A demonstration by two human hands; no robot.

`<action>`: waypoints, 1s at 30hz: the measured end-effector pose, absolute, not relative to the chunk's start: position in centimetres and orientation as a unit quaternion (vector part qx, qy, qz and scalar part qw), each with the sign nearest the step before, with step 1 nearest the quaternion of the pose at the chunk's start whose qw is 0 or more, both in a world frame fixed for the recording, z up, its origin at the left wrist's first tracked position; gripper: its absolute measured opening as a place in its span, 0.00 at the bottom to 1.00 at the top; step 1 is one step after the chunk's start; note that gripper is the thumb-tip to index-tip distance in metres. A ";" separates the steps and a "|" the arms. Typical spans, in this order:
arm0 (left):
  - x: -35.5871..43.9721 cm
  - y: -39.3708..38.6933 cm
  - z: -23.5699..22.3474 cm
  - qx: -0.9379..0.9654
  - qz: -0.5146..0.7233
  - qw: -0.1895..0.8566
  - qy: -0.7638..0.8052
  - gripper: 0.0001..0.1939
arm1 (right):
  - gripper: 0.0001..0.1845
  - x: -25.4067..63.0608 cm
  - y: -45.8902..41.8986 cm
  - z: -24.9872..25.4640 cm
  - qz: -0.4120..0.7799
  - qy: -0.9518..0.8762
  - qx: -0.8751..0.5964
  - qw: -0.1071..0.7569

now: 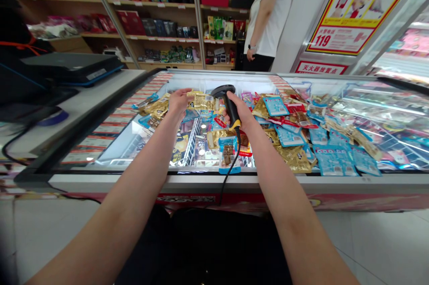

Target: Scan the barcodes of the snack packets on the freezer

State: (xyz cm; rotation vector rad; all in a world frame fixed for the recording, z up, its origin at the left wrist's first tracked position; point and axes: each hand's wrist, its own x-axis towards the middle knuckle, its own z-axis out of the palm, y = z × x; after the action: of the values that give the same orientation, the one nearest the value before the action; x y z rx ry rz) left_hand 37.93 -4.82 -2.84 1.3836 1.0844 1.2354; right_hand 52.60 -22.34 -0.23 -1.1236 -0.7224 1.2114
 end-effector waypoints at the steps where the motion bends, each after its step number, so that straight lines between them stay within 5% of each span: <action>1: 37.9 -4.7 -2.9 0.564 0.514 0.474 0.440 0.22 | 0.22 52.5 -22.4 -0.3 0.529 -0.322 -0.491 0.612; 11: 37.5 -4.2 -3.1 0.553 0.539 0.467 0.431 0.14 | 0.23 52.5 -22.5 -0.4 0.515 -0.361 -0.498 0.597; 30: 37.4 -4.6 -2.6 0.553 0.536 0.468 0.434 0.13 | 0.23 52.1 -22.8 0.2 0.522 -0.353 -0.505 0.590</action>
State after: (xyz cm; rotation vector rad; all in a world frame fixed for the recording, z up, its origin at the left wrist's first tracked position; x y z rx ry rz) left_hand 37.36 -4.60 -2.61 1.3562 1.0652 1.3139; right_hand 52.12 -22.83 0.15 -1.1743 -0.8220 1.2147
